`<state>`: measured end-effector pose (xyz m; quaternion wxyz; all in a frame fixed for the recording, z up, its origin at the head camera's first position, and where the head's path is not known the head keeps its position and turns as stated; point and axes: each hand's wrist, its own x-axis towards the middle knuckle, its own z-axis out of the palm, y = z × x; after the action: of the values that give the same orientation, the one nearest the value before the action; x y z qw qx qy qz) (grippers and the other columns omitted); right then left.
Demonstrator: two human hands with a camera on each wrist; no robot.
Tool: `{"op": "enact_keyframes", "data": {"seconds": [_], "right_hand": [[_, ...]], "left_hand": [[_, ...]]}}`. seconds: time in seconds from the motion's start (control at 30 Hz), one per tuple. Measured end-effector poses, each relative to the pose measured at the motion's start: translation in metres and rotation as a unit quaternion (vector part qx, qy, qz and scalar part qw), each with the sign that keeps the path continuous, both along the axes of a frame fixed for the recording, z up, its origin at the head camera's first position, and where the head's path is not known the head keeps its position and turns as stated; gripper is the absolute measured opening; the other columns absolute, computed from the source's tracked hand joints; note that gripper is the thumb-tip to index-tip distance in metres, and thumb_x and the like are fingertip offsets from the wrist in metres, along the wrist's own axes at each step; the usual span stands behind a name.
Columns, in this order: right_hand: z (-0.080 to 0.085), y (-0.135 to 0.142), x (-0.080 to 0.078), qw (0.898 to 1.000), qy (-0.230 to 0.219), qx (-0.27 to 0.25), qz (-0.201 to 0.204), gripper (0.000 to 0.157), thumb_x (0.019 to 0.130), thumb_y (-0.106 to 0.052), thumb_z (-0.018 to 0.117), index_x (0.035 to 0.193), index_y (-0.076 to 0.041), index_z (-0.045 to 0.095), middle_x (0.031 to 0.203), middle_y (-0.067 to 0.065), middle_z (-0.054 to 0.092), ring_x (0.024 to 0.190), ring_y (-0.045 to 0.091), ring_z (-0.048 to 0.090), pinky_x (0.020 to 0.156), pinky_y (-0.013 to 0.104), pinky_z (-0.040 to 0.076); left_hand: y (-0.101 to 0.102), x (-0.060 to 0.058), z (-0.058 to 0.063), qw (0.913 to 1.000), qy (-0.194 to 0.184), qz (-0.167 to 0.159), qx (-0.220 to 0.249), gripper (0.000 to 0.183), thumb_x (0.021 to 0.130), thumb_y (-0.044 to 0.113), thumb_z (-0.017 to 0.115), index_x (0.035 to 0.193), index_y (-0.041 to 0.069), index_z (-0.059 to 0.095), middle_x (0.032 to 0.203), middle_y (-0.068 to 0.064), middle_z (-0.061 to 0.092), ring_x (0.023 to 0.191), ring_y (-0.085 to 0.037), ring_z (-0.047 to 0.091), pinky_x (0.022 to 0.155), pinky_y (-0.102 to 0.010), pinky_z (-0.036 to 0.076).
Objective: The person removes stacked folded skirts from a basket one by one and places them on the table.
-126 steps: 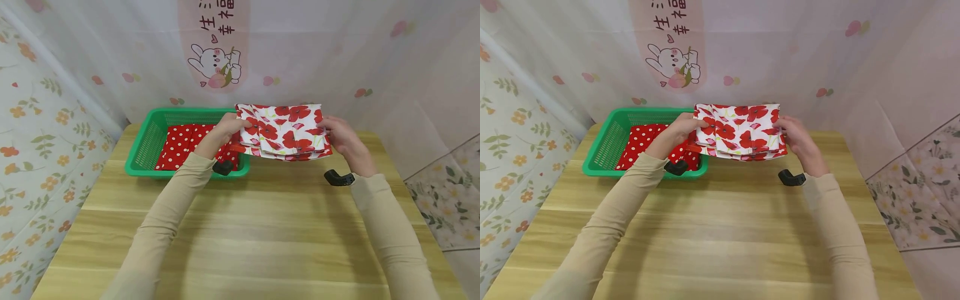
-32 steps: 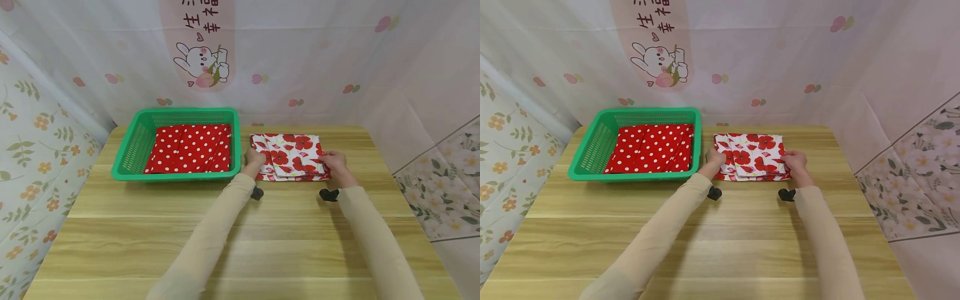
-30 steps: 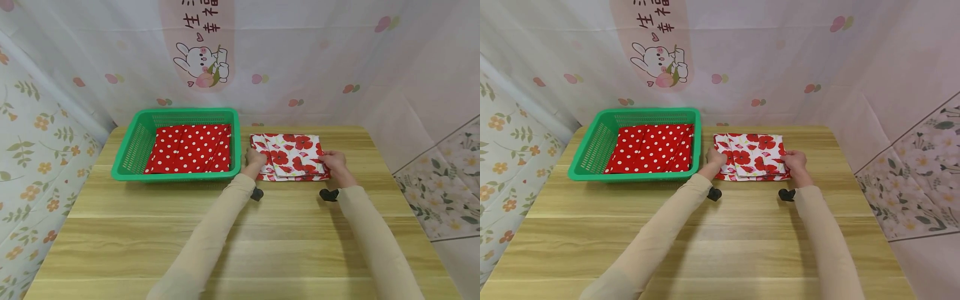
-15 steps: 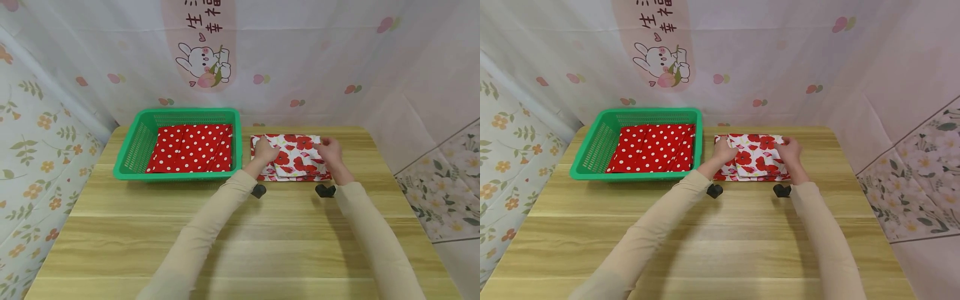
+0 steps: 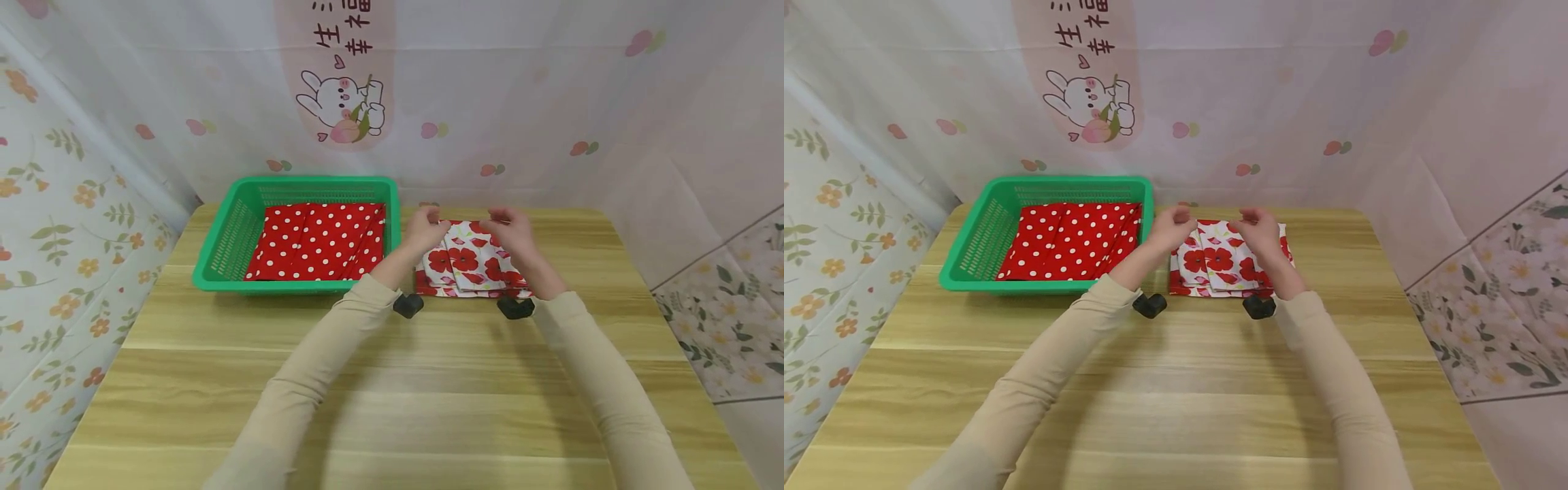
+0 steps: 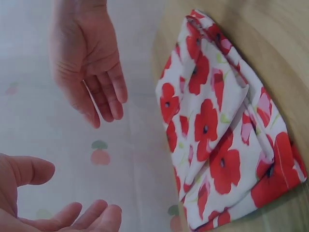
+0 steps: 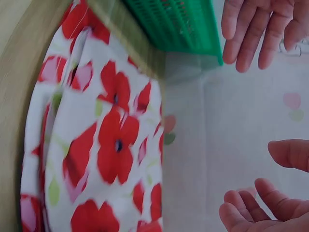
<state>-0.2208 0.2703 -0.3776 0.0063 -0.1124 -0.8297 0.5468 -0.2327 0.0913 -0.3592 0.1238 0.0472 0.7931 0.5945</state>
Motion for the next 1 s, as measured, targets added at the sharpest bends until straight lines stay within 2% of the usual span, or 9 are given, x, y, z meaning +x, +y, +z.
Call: {"op": "enact_keyframes", "data": {"seconds": [0.17,0.37,0.53,1.0], "right_hand": [[0.004,-0.010,-0.003,1.000,0.008,-0.002,0.015,0.048,0.092,-0.015,0.057,0.135,0.002,0.044,0.135,0.021,0.043,0.122,0.032,0.042,0.100,0.047,0.038],[0.009,-0.027,-0.004,0.998,0.031,-0.019,0.042,0.044,0.092,-0.010,0.056,0.132,0.004,0.046,0.132,0.022,0.045,0.120,0.032,0.042,0.102,0.044,0.037],[0.014,-0.044,-0.004,0.997,0.037,-0.032,0.057,0.043,0.092,-0.010,0.056,0.131,0.004,0.047,0.131,0.020,0.046,0.120,0.030,0.043,0.103,0.041,0.037],[0.016,-0.087,-0.010,0.991,0.053,-0.081,0.089,0.038,0.091,-0.006,0.057,0.126,0.007,0.050,0.124,0.020,0.050,0.113,0.027,0.049,0.095,0.036,0.042]], "left_hand": [[-0.014,-0.003,0.005,0.9996,0.006,0.016,0.021,0.042,0.093,0.010,0.054,0.133,0.000,0.046,0.128,-0.015,0.051,0.117,-0.026,0.049,0.094,-0.032,0.044],[-0.032,-0.005,0.010,0.9995,0.013,0.025,0.011,0.039,0.093,0.013,0.054,0.131,0.002,0.049,0.126,-0.013,0.053,0.115,-0.024,0.051,0.092,-0.031,0.046],[-0.049,-0.006,0.013,0.9990,0.010,0.040,0.016,0.042,0.094,0.013,0.054,0.134,0.002,0.045,0.129,-0.013,0.051,0.118,-0.025,0.049,0.094,-0.033,0.045],[-0.108,-0.009,0.015,0.9956,0.001,0.093,-0.008,0.045,0.094,0.015,0.054,0.137,0.005,0.041,0.131,-0.011,0.048,0.119,-0.025,0.047,0.096,-0.035,0.045]]}}
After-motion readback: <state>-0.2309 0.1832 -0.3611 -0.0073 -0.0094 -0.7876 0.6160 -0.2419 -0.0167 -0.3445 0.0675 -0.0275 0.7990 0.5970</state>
